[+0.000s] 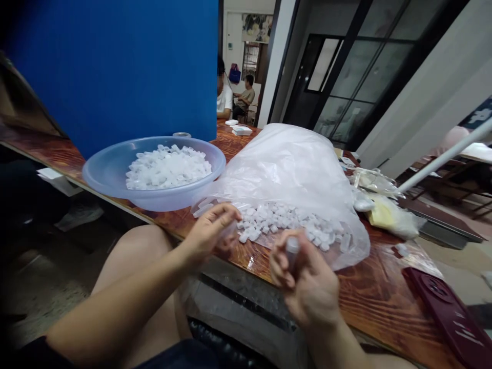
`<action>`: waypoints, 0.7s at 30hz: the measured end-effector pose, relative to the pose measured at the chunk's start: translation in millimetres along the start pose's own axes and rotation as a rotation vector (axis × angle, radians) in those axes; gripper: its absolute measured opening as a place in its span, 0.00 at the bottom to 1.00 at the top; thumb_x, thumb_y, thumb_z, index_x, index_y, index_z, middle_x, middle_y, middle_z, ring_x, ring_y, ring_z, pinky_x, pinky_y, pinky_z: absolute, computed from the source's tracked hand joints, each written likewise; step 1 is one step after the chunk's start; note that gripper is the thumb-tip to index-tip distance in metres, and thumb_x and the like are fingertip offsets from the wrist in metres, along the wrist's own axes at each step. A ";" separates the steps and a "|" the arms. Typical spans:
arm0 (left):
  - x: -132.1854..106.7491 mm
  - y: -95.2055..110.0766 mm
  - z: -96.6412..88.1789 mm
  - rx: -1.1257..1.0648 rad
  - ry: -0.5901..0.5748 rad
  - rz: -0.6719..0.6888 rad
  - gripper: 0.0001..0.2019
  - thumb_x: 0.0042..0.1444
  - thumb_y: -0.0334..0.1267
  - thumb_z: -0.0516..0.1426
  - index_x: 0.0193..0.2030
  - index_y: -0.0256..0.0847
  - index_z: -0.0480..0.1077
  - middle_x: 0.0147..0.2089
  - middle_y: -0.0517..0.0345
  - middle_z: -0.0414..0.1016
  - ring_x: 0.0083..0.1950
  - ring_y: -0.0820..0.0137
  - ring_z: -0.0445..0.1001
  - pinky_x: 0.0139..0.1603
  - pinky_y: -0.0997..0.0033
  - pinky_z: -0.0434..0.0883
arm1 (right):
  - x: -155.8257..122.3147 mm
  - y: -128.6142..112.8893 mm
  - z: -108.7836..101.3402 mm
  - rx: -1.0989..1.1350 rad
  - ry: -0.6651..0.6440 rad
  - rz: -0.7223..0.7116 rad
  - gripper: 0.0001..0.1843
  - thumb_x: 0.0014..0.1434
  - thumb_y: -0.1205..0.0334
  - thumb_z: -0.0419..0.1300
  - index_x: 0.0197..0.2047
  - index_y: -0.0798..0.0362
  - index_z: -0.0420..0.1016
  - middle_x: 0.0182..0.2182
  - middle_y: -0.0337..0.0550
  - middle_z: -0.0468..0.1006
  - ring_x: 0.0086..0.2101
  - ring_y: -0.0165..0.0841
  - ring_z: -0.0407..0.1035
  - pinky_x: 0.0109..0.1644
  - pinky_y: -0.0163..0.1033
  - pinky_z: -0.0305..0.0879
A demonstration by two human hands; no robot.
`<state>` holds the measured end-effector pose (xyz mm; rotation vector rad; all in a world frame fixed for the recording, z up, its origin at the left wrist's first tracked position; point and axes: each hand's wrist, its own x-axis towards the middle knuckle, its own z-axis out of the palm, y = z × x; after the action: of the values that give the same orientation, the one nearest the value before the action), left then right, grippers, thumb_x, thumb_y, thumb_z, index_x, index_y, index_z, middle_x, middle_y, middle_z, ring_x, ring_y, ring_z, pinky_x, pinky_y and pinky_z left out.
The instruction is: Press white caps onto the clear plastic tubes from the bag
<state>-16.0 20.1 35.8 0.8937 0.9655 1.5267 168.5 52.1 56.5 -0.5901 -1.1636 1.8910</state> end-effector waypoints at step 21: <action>12.9 29.5 -32.8 -0.284 -0.100 -0.219 0.11 0.51 0.32 0.57 0.43 0.37 0.71 0.36 0.55 0.66 0.21 0.82 0.59 0.11 0.87 0.49 | 0.1 142.1 -23.5 -0.954 -0.448 0.434 0.15 0.46 0.57 0.69 0.21 0.52 0.68 0.15 0.31 0.64 0.16 0.24 0.57 0.19 0.30 0.51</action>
<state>-59.1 25.9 50.7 0.6333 0.7267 1.3763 128.9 30.2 -80.3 -1.0072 -2.4290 1.7659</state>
